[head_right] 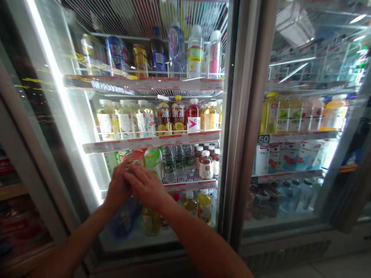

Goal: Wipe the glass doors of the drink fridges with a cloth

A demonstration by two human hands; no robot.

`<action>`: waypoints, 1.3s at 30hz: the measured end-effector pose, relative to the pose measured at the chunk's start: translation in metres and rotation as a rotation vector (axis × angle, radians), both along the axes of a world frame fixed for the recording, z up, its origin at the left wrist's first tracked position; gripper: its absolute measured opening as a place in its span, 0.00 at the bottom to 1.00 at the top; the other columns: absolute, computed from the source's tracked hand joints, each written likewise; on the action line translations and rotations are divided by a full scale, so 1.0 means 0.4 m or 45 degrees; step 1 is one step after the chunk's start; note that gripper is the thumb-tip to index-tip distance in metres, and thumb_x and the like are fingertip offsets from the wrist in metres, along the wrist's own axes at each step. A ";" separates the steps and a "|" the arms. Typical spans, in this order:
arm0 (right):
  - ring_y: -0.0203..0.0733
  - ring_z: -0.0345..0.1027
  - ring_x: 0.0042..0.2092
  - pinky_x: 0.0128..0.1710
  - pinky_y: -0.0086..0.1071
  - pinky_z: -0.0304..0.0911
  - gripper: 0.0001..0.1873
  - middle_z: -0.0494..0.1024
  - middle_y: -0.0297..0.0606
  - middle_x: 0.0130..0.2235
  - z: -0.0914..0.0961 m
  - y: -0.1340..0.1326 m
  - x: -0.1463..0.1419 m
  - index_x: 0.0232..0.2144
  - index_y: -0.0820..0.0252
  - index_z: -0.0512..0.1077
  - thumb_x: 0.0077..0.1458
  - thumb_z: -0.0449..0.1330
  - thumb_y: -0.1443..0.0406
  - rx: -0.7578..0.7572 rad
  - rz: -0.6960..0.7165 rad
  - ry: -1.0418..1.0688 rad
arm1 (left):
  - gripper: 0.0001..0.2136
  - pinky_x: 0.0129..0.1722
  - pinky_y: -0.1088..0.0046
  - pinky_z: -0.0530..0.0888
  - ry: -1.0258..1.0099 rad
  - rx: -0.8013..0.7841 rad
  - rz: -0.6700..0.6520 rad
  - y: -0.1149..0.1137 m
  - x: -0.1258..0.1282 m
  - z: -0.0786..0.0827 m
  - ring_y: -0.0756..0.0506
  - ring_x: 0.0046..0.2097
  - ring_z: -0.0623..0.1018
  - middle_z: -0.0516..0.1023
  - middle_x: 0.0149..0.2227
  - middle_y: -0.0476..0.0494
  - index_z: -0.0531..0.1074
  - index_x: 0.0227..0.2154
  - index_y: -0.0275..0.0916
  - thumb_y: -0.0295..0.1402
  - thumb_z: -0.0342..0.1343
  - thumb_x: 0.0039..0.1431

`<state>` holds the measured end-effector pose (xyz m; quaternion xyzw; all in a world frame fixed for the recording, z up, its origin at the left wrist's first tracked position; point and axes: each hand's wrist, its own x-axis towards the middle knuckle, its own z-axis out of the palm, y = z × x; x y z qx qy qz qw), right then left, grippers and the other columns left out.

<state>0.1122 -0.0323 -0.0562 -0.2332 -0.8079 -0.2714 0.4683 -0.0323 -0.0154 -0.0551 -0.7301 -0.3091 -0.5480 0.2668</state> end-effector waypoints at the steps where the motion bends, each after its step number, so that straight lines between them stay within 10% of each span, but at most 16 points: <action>1: 0.40 0.57 0.58 0.55 0.34 0.59 0.19 0.68 0.45 0.54 0.000 0.003 0.020 0.50 0.64 0.66 0.58 0.48 0.67 0.007 0.007 0.030 | 0.25 0.49 0.64 0.71 -0.003 -0.070 -0.021 -0.010 0.009 0.000 0.43 0.52 0.69 0.66 0.51 0.37 0.55 0.56 0.36 0.33 0.51 0.56; 6: 0.33 0.69 0.41 0.42 0.27 0.68 0.16 0.75 0.40 0.39 -0.004 -0.039 0.135 0.44 0.61 0.69 0.56 0.47 0.72 -0.038 0.143 0.201 | 0.22 0.46 0.66 0.72 -0.099 -0.572 -0.221 -0.088 0.051 -0.007 0.44 0.46 0.74 0.72 0.46 0.43 0.66 0.47 0.40 0.36 0.58 0.47; 11: 0.38 0.63 0.52 0.50 0.36 0.66 0.23 0.70 0.44 0.48 -0.018 -0.175 0.169 0.52 0.57 0.63 0.54 0.48 0.73 -0.142 0.128 0.417 | 0.18 0.36 0.69 0.73 -0.838 -0.997 -0.300 -0.144 0.171 0.005 0.47 0.32 0.75 0.76 0.30 0.49 0.70 0.36 0.38 0.41 0.60 0.41; 17: 0.49 0.40 0.65 0.58 0.51 0.54 0.35 0.48 0.47 0.64 -0.098 -0.201 0.157 0.63 0.59 0.41 0.55 0.49 0.68 -0.259 -0.106 0.431 | 0.19 0.51 0.68 0.68 -1.358 -1.587 -1.376 -0.197 0.317 0.010 0.45 0.47 0.74 0.77 0.42 0.43 0.72 0.39 0.37 0.45 0.56 0.47; 21: 0.46 0.48 0.63 0.57 0.48 0.57 0.34 0.52 0.42 0.63 -0.075 -0.154 0.240 0.62 0.52 0.46 0.55 0.51 0.71 -0.050 -0.184 0.528 | 0.22 0.56 0.62 0.64 -1.220 -1.685 -1.653 -0.226 0.362 0.017 0.43 0.54 0.69 0.72 0.50 0.42 0.70 0.46 0.39 0.47 0.53 0.53; 24: 0.39 0.59 0.57 0.55 0.38 0.62 0.31 0.62 0.37 0.59 0.052 -0.112 0.355 0.59 0.48 0.53 0.55 0.50 0.73 0.152 -0.141 0.422 | 0.21 0.57 0.59 0.62 -0.855 -1.385 -1.323 -0.214 0.354 0.042 0.43 0.57 0.66 0.66 0.56 0.42 0.66 0.51 0.42 0.45 0.48 0.57; 28: 0.45 0.48 0.63 0.60 0.48 0.53 0.30 0.55 0.32 0.62 0.202 -0.033 0.503 0.58 0.44 0.55 0.56 0.48 0.73 0.525 -0.367 0.445 | 0.21 0.62 0.55 0.51 -0.287 -0.467 -0.436 -0.149 0.285 0.045 0.42 0.63 0.54 0.56 0.62 0.41 0.60 0.55 0.41 0.35 0.48 0.59; 32: 0.51 0.40 0.65 0.60 0.51 0.52 0.31 0.43 0.35 0.66 0.051 -0.015 0.523 0.61 0.48 0.50 0.57 0.48 0.71 0.318 -0.561 0.204 | 0.26 0.61 0.53 0.49 0.086 -0.162 0.141 -0.084 0.218 -0.045 0.40 0.65 0.46 0.50 0.64 0.36 0.52 0.60 0.38 0.31 0.48 0.58; 36: 0.48 0.44 0.64 0.59 0.48 0.54 0.33 0.49 0.39 0.64 -0.166 -0.051 0.490 0.61 0.51 0.50 0.55 0.49 0.72 0.216 -0.606 -0.012 | 0.27 0.61 0.54 0.50 0.262 -0.123 0.264 -0.066 0.187 -0.125 0.40 0.65 0.47 0.54 0.62 0.36 0.51 0.60 0.38 0.32 0.48 0.58; 39: 0.47 0.44 0.64 0.61 0.49 0.47 0.31 0.50 0.40 0.64 -0.104 -0.041 0.500 0.61 0.50 0.51 0.56 0.50 0.71 0.283 -0.775 0.051 | 0.26 0.61 0.54 0.50 0.278 -0.094 0.280 -0.067 0.183 -0.121 0.40 0.65 0.47 0.54 0.62 0.34 0.51 0.60 0.37 0.32 0.48 0.58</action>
